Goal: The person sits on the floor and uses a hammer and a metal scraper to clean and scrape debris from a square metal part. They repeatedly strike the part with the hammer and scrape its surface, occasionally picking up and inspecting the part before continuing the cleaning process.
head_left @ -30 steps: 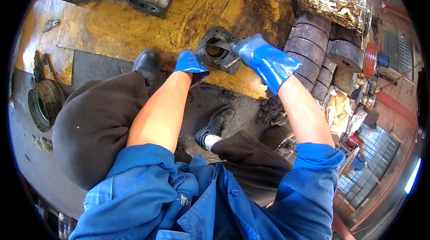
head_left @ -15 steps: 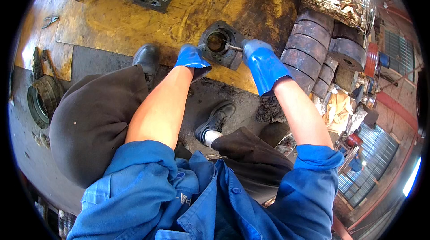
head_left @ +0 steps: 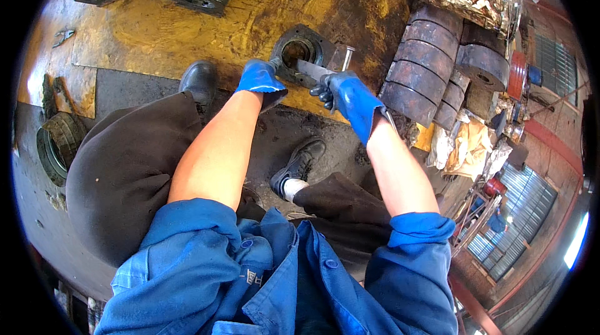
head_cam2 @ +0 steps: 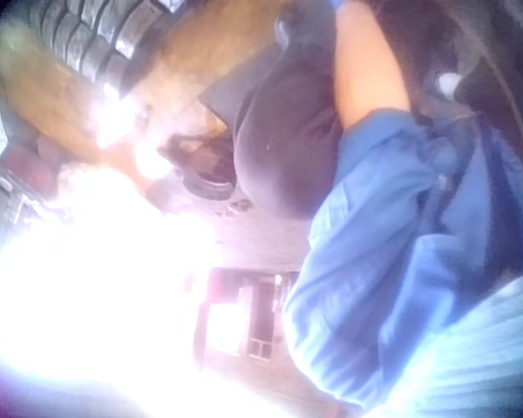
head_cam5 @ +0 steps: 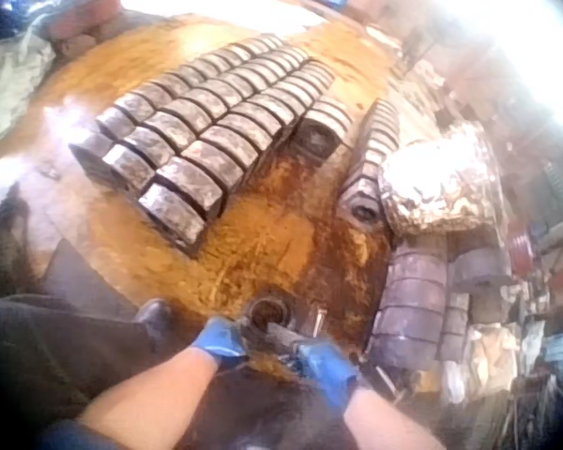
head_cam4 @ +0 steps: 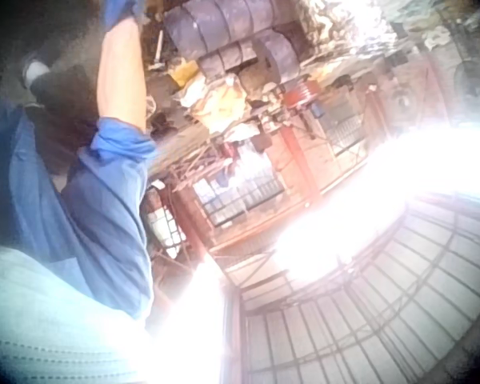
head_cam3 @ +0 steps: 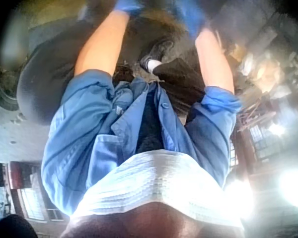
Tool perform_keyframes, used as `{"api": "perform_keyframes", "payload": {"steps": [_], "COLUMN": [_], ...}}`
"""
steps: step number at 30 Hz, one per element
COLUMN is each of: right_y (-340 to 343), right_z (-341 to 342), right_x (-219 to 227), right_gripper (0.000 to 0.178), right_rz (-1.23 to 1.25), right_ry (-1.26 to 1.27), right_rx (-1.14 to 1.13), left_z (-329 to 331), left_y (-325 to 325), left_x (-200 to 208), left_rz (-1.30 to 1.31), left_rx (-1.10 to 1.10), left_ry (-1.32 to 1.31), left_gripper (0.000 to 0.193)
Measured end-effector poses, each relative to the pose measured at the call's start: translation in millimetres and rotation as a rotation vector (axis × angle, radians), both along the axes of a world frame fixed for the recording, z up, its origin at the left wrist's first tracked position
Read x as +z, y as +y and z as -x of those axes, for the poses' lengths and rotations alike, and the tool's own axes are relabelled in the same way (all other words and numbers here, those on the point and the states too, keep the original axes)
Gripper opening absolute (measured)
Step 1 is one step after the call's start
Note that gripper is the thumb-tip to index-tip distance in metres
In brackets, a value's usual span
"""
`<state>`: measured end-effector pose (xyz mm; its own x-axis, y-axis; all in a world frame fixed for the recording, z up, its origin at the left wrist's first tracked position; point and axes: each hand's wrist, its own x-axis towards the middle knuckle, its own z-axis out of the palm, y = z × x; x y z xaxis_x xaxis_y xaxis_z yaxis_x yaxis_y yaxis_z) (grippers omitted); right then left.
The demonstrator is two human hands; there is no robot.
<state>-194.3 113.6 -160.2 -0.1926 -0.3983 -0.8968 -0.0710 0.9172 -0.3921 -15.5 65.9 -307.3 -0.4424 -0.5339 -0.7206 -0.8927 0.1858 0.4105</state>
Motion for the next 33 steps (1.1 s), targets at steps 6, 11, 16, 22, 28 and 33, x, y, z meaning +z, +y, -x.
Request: {"api": "perform_keyframes", "payload": {"steps": [6,11,16,22,28,33], "right_y": [40.0,56.4,56.2,32.8,-7.1,-51.0], "right_z": [-2.5,-7.0,0.0,36.1,44.1,-2.9], "right_x": [-52.9,-71.8,-72.2,-54.7,-46.8,23.1], "right_gripper": [0.015,0.014,0.011,0.012,0.02,0.022], "right_rz": [-0.147,-0.119,-0.033,-0.097,0.0,0.12], "right_ry": [-0.139,-0.292,-0.413,-0.154,0.139,0.237], "right_rx": [-0.683,-0.97,-0.99,-0.858,-0.633,0.152], "left_z": [4.8,16.6,-6.3,6.6,11.5,-1.6], "left_y": [-6.0,-2.6,1.0,-1.5,5.0,-1.0], "left_x": [3.8,1.5,-73.0,-31.1,-1.0,2.5], "left_rz": [-0.039,-0.008,-0.175,-0.247,0.039,0.02], "left_rx": [-0.114,-0.154,0.07,0.156,-0.011,-0.074], "left_ry": [-0.033,-0.076,0.045,-0.003,0.045,0.036], "left_gripper": [0.086,0.08,0.08,0.079,0.081,0.083]}}
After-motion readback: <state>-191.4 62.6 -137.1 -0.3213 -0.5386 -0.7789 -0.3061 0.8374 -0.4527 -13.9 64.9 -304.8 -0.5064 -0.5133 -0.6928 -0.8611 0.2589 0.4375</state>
